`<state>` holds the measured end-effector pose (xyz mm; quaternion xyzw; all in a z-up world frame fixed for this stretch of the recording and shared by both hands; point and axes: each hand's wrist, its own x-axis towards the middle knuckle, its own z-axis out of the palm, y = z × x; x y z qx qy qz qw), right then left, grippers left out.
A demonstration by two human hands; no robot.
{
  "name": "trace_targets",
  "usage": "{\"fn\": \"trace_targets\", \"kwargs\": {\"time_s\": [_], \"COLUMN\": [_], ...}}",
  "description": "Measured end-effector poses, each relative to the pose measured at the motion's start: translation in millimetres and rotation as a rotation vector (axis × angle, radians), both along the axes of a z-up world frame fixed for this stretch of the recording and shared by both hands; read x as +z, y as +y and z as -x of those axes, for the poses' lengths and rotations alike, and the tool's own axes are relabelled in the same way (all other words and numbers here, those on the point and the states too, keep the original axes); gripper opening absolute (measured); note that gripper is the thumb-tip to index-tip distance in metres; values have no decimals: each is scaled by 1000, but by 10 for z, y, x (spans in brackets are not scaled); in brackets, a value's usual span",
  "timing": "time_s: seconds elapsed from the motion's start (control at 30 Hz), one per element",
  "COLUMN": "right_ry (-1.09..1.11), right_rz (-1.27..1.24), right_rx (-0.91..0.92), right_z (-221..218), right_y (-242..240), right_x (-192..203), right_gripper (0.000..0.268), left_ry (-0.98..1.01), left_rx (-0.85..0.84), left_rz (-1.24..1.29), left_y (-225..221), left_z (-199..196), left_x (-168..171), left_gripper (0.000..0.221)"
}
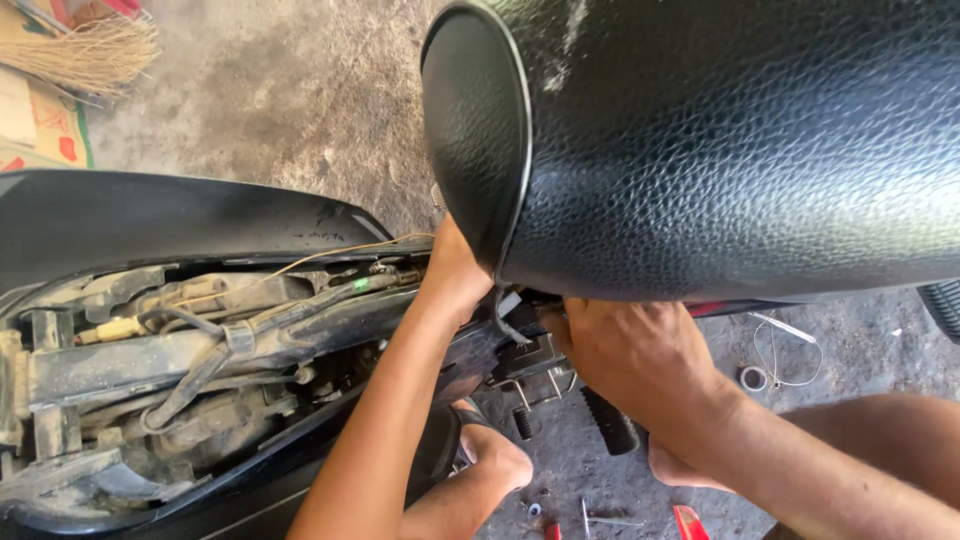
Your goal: Repairing the electrical wiring under the seat of a motorcycle.
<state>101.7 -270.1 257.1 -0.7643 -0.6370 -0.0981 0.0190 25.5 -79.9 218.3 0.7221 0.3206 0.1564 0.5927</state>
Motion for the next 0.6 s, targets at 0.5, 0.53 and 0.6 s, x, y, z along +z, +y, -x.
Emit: {"fn": "trace_targets", "kwargs": {"time_s": [0.5,0.53,0.6], "right_ry": [-104,-5,32], "right_rz": [320,254,177], "right_rx": [104,75,69], "right_z": [-157,-179,-215], "right_y": [-97,-107,-120], "right_x": [-225,-340,-344], "right_gripper": [64,47,43], "left_ry": [33,-31,16], "left_rx": [-19,-30,5], "left_rz": [178,184,255], "left_y": [170,189,248], "left_z": [-15,-1,36], "left_x": [-292,-349,-491], "left_gripper": [50,48,43]}}
